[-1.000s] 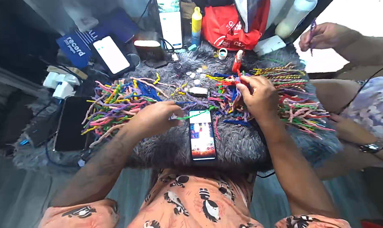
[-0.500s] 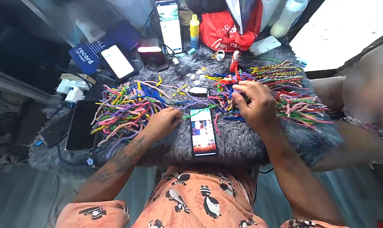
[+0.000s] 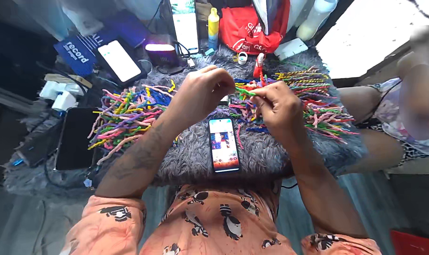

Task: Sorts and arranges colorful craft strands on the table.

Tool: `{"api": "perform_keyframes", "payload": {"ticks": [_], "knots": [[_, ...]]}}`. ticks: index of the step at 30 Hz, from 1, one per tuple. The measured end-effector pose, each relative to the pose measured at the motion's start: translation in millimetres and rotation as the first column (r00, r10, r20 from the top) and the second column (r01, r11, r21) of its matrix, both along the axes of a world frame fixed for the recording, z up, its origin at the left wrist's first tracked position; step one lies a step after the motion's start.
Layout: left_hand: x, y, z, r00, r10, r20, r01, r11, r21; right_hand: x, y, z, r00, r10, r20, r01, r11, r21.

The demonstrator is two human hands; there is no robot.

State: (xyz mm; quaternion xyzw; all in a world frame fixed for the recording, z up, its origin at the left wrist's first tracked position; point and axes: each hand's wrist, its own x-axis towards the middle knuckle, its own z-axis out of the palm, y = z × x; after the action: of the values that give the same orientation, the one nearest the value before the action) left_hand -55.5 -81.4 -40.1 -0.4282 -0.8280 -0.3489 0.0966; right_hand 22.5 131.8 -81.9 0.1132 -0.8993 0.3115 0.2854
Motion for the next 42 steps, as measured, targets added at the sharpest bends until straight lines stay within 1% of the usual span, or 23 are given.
{"api": "perform_keyframes", "payload": {"ticks": [2,3,4,6,7,8,9,10,11,13,16,18,21,23,24,26,31,33,35,37,39,41,42], "knots": [[-6.1,9.8,-15.5,0.985,-0.07,0.158,0.06,0.996,0.068,7.0,9.4,1.9,0.988,0.054,0.142,-0.021,0.974,-0.224],[-7.9,15.0,-26.0,0.951,-0.113,0.286,0.086,0.991,0.105,10.2,12.0,1.2,0.973,0.117,0.2,-0.036,0.929,-0.368],[-7.2,20.1,-35.5,0.884,-0.166,0.438,0.109,0.982,0.153,12.3,13.1,-1.1,0.955,0.193,0.228,-0.051,0.858,-0.512],[-2.8,29.8,-53.8,0.663,-0.285,0.692,0.124,0.954,0.274,13.4,14.1,-9.1,0.918,0.316,0.239,-0.051,0.693,-0.719],[-0.2,33.6,-61.1,0.556,-0.318,0.767,0.116,0.944,0.308,12.2,14.1,-14.3,0.908,0.345,0.237,-0.037,0.629,-0.776],[2.3,36.5,-66.3,0.474,-0.334,0.815,0.105,0.94,0.324,10.6,13.8,-19.2,0.904,0.36,0.232,-0.023,0.582,-0.813],[4.6,38.5,-69.0,0.415,-0.337,0.845,0.094,0.94,0.329,9.0,13.5,-23.3,0.901,0.371,0.224,-0.016,0.545,-0.838],[6.1,39.7,-70.3,0.378,-0.338,0.862,0.084,0.94,0.332,7.5,13.1,-26.6,0.901,0.377,0.213,-0.013,0.516,-0.857],[6.8,39.8,-70.2,0.365,-0.332,0.87,0.08,0.942,0.326,6.4,12.6,-29.0,0.902,0.38,0.204,-0.012,0.496,-0.868],[5.6,37.4,-68.7,0.395,-0.313,0.864,0.083,0.948,0.306,5.8,11.8,-30.2,0.908,0.365,0.208,-0.002,0.5,-0.866],[0.4,31.2,-67.1,0.531,-0.295,0.794,0.096,0.952,0.289,7.2,15.4,-26.3,0.912,0.328,0.248,0.012,0.583,-0.812],[-4.3,26.8,-64.1,0.627,-0.29,0.722,0.135,0.954,0.266,3.5,21.9,-26.1,0.907,0.34,0.248,-0.012,0.61,-0.792],[-8.8,20.9,-54.7,0.802,-0.22,0.554,0.188,0.975,0.116,2.7,30.6,-24.1,0.885,0.386,0.262,-0.065,0.659,-0.749],[-6.9,18.2,-43.4,0.88,-0.182,0.44,0.198,0.98,0.008,8.5,32.9,-21.6,0.88,0.388,0.273,-0.099,0.713,-0.695],[-4.8,17.0,-37.4,0.899,-0.173,0.403,0.2,0.979,-0.025,15.3,33.0,-18.9,0.875,0.387,0.291,-0.108,0.743,-0.661],[-1.6,14.5,-28.1,0.93,-0.187,0.317,0.218,0.974,-0.062,24.5,31.8,-15.7,0.866,0.407,0.289,-0.139,0.753,-0.643],[-2.7,6.5,-13.0,0.957,-0.263,0.12,0.275,0.957,-0.091,22.4,21.7,-14.7,0.876,0.426,0.226,-0.169,0.71,-0.684],[-3.4,5.7,-5.8,0.959,-0.279,0.05,0.283,0.955,-0.093,22.4,18.4,-14.5,0.877,0.448,0.174,-0.209,0.681,-0.702],[-3.6,5.4,-0.4,0.958,-0.288,-0.011,0.286,0.954,-0.091,20.6,15.1,-13.2,0.893,0.433,0.118,-0.24,0.683,-0.69],[-2.3,3.4,6.0,0.964,-0.264,-0.033,0.258,0.958,-0.124,10.7,15.3,-11.6,0.943,0.329,0.042,-0.226,0.73,-0.644],[-3.6,-4.1,12.2,0.982,-0.191,0.007,0.186,0.95,-0.25,-2.2,24.0,-12.8,0.98,0.183,-0.077,-0.193,0.782,-0.593],[-11.6,-15.9,12.3,0.992,-0.093,0.08,0.119,0.893,-0.434,-12.4,39.4,-17.0,0.986,0.031,-0.161,-0.115,0.832,-0.543],[-18.2,-24.1,6.3,0.993,-0.068,0.097,0.108,0.854,-0.51,-16.9,47.9,-20.3,0.984,-0.035,-0.177,-0.063,0.853,-0.519]]}}
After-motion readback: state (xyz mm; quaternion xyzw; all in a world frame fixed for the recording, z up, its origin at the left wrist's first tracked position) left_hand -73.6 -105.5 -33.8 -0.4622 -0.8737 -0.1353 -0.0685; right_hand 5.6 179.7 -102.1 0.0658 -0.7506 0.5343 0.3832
